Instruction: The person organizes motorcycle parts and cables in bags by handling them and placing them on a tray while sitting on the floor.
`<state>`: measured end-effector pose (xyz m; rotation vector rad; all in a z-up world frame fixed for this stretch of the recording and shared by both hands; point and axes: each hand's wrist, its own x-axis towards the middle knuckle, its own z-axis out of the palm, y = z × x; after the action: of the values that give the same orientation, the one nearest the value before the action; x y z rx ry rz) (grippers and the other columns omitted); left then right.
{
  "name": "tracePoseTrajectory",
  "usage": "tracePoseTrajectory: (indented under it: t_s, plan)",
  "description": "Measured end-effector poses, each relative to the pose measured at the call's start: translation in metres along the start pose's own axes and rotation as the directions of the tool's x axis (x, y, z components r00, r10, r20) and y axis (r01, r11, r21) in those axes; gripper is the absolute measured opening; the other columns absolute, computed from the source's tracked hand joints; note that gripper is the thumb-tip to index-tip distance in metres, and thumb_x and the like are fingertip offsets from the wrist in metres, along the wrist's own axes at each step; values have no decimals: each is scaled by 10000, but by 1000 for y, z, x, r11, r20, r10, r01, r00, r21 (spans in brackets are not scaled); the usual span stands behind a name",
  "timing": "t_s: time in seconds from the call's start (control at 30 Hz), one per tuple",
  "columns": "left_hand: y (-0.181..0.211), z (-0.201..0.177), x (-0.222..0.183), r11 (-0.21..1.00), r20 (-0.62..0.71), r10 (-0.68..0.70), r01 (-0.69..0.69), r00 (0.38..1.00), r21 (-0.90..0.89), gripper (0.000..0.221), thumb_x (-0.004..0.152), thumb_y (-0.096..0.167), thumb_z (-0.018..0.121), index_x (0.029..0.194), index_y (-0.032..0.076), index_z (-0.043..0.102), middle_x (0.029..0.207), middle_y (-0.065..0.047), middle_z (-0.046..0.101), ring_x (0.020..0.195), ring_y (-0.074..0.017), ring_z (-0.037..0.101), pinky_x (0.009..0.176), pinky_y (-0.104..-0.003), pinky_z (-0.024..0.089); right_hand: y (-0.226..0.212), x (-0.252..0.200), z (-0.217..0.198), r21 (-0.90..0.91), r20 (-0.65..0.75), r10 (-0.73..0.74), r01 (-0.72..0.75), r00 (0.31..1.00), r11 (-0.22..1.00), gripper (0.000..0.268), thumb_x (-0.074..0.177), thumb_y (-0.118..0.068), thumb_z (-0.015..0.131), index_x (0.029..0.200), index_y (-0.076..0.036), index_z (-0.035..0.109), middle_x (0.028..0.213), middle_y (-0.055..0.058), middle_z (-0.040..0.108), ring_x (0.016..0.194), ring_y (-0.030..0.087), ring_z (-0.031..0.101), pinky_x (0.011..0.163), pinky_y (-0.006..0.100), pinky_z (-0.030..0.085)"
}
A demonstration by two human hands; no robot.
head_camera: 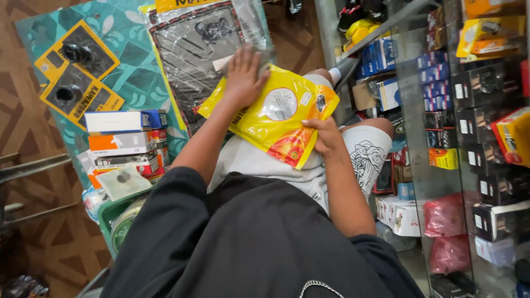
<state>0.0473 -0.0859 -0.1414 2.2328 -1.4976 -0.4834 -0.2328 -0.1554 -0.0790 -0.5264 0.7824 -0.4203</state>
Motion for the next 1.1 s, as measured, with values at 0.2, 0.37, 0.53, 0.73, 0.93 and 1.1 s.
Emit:
tracePoseTrajectory:
  t_s: [0.2, 0.37, 0.53, 0.73, 0.93, 1.1]
  plan:
    - [114, -10, -24, 877, -37, 379, -371, 925, -304, 556, 1011, 356, 554, 1499, 99, 480, 1534, -174, 465, 1486, -394, 364, 1251, -534, 216, 1, 0, -2, 43, 53, 35, -38, 998, 998, 564, 802, 154, 625, 1339, 8, 537, 1245, 166, 672, 1142, 329, 691, 1016, 465, 568]
    - [121, -48, -44, 848, -75, 468, -471, 881, -244, 574, 1025, 283, 588, 1531, 53, 444, 1485, -212, 488, 1384, -426, 446, 1143, -545, 334, 8, -3, -8, 158, 68, -10, -1, 998, 987, 492, 891, 65, 627, 1371, 7, 538, 1264, 160, 673, 1151, 307, 683, 1019, 446, 556]
    - [17, -16, -27, 996, 9, -33, 33, 999, 83, 431, 1053, 256, 538, 1458, 111, 504, 1440, -165, 555, 1386, -372, 514, 1192, -527, 391, -3, -14, 16, 71, 90, 7, -13, 996, 997, 535, 819, 120, 611, 1344, 46, 542, 1235, 182, 681, 1120, 329, 692, 994, 453, 570]
    - [36, -4, -11, 991, -325, 128, -132, 937, 9, 708, 960, 378, 688, 1469, -46, 439, 1486, -368, 401, 1380, -529, 335, 1116, -577, 236, 3, -9, 14, 66, 94, -39, 33, 995, 997, 573, 804, 151, 610, 1359, 37, 528, 1261, 189, 667, 1150, 337, 677, 1008, 443, 560]
    - [143, -3, -28, 814, -185, 393, -435, 901, -385, 610, 993, 278, 608, 1532, 50, 437, 1600, -220, 441, 1545, -408, 347, 1307, -508, 247, 6, -2, 4, 112, 210, -60, 37, 976, 993, 647, 800, 145, 604, 1421, 3, 490, 1341, 188, 616, 1236, 347, 649, 1081, 470, 523]
    - [164, -40, -36, 816, 88, 525, -472, 846, -333, 640, 1011, 465, 557, 1518, 84, 475, 1493, -161, 507, 1471, -334, 422, 1246, -522, 243, 16, 5, -5, 280, 75, 24, -44, 997, 959, 493, 1018, -274, 496, 1476, -94, 462, 1408, 116, 619, 1310, 258, 582, 1084, 438, 486]
